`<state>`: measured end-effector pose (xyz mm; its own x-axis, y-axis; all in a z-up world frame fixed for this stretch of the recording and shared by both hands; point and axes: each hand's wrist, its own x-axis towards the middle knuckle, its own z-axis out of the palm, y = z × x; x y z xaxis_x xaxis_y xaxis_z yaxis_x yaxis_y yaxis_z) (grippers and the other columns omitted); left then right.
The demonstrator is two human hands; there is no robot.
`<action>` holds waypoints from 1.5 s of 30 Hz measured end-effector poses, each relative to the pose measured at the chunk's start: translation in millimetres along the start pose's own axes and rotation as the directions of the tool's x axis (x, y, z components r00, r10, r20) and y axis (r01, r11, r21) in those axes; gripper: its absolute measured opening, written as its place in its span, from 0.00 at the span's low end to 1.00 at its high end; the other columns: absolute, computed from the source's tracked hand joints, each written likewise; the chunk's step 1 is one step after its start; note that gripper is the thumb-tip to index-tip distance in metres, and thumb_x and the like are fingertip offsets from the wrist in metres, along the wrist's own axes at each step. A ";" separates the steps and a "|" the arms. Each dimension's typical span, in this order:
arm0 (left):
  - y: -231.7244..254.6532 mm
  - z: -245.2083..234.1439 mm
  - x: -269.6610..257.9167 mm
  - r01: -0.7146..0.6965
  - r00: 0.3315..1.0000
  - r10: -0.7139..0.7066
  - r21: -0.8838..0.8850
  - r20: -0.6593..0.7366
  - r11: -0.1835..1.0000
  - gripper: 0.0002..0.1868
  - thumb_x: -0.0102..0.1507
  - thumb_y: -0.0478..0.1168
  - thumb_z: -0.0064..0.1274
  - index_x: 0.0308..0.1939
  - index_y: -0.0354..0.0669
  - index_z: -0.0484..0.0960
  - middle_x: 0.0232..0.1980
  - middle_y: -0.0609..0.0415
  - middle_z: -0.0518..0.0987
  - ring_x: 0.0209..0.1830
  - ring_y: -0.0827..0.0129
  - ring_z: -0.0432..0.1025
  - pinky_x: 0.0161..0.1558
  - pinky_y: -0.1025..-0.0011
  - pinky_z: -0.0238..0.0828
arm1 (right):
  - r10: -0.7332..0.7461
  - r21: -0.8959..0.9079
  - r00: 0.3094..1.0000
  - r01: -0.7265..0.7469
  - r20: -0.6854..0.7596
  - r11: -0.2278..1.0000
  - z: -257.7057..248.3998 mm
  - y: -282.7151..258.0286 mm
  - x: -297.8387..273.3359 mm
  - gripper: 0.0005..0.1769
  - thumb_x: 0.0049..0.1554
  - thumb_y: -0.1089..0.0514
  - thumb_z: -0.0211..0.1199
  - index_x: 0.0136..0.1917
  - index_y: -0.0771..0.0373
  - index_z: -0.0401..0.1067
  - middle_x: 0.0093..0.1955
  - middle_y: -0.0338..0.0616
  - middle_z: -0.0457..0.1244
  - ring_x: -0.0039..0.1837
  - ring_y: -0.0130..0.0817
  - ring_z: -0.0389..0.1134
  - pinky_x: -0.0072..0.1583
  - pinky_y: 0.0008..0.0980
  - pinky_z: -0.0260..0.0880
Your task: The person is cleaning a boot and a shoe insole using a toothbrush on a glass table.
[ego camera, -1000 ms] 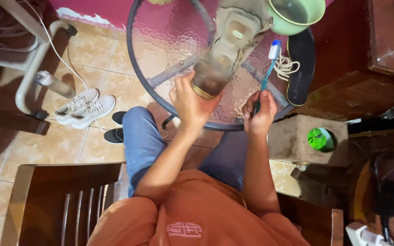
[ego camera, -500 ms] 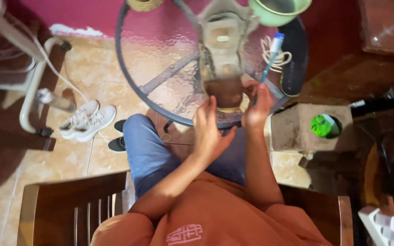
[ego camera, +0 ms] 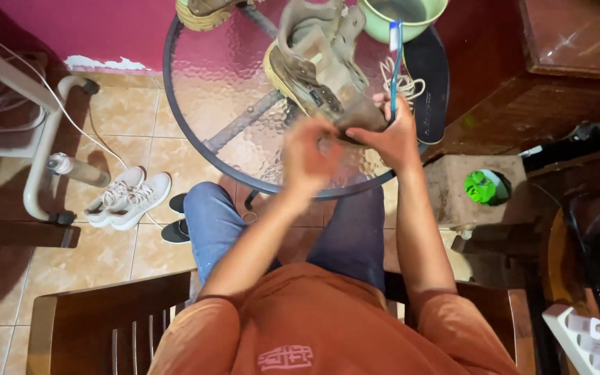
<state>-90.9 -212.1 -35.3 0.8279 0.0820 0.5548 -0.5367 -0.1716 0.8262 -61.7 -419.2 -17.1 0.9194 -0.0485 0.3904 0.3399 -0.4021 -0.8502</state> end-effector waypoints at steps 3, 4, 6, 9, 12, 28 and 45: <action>-1.4 -55.5 63.5 0.054 0.997 -0.021 0.437 -0.079 0.898 0.50 0.56 0.66 0.67 0.72 0.49 0.62 0.76 0.45 0.63 0.77 0.53 0.58 0.76 0.49 0.55 | 0.078 -0.067 0.994 -0.073 0.072 0.995 -0.1 -14.6 -3.0 0.35 0.46 0.49 0.83 0.60 0.54 0.68 0.42 0.30 0.46 0.47 0.23 0.56 0.51 0.22 0.50; -6.6 -67.0 80.5 0.054 0.997 -0.021 0.437 -0.080 0.898 0.50 0.56 0.66 0.67 0.72 0.49 0.62 0.76 0.45 0.63 0.77 0.53 0.58 0.76 0.49 0.55 | 0.077 -0.067 0.994 -0.073 0.073 0.995 -3.2 -14.6 1.8 0.35 0.46 0.49 0.83 0.60 0.54 0.68 0.42 0.30 0.46 0.47 0.23 0.56 0.51 0.22 0.50; -16.7 -93.6 108.8 0.221 0.948 -0.256 0.186 0.190 0.957 0.80 0.51 0.48 0.88 0.81 0.60 0.28 0.87 0.40 0.33 0.87 0.42 0.36 0.81 0.39 0.37 | -0.046 0.045 0.990 0.041 0.136 0.998 -6.7 -14.9 6.4 0.38 0.45 0.60 0.83 0.41 0.52 0.48 0.63 0.43 0.66 0.65 0.33 0.64 0.60 0.34 0.59; -35.2 -107.4 138.5 0.024 0.885 -0.018 -0.009 0.464 1.000 0.74 0.57 0.44 0.86 0.82 0.59 0.32 0.88 0.44 0.40 0.89 0.53 0.38 0.85 0.51 0.38 | 0.030 0.026 0.973 -0.037 0.229 0.999 -11.9 -23.9 19.3 0.35 0.44 0.59 0.83 0.61 0.62 0.69 0.60 0.39 0.64 0.67 0.30 0.64 0.67 0.27 0.60; -7.8 -92.7 151.9 0.017 0.912 -0.018 0.005 0.411 1.000 0.44 0.51 0.46 0.79 0.65 0.40 0.71 0.65 0.46 0.77 0.65 0.56 0.73 0.65 0.59 0.68 | 0.003 0.022 0.974 -0.008 0.227 1.000 -14.1 -2.5 32.6 0.33 0.45 0.56 0.84 0.59 0.56 0.71 0.50 0.28 0.55 0.53 0.24 0.54 0.60 0.21 0.50; -50.1 -72.0 138.7 0.319 0.948 -0.283 0.408 -0.148 0.855 0.63 0.46 0.70 0.78 0.71 0.36 0.67 0.70 0.41 0.75 0.71 0.47 0.68 0.66 0.52 0.68 | -0.339 -0.132 0.825 0.314 -0.453 0.940 -8.2 -19.1 9.8 0.11 0.62 0.65 0.67 0.51 0.66 0.66 0.45 0.46 0.60 0.49 0.38 0.69 0.52 0.33 0.71; -49.6 -124.8 95.2 0.180 0.906 0.071 0.532 -0.417 0.827 0.60 0.41 0.48 0.91 0.68 0.47 0.64 0.63 0.42 0.71 0.66 0.42 0.68 0.67 0.46 0.59 | 0.216 -0.276 0.827 -0.401 -0.519 0.874 -79.3 89.8 -12.7 0.27 0.46 0.54 0.84 0.41 0.60 0.63 0.38 0.45 0.66 0.42 0.48 0.69 0.46 0.41 0.67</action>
<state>-5.8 -73.3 -11.2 0.6439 0.4719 0.6023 -0.2079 -0.6497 0.7312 -58.6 -527.1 -70.4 0.7311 -0.6012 0.3228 -0.1261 -0.5840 -0.8019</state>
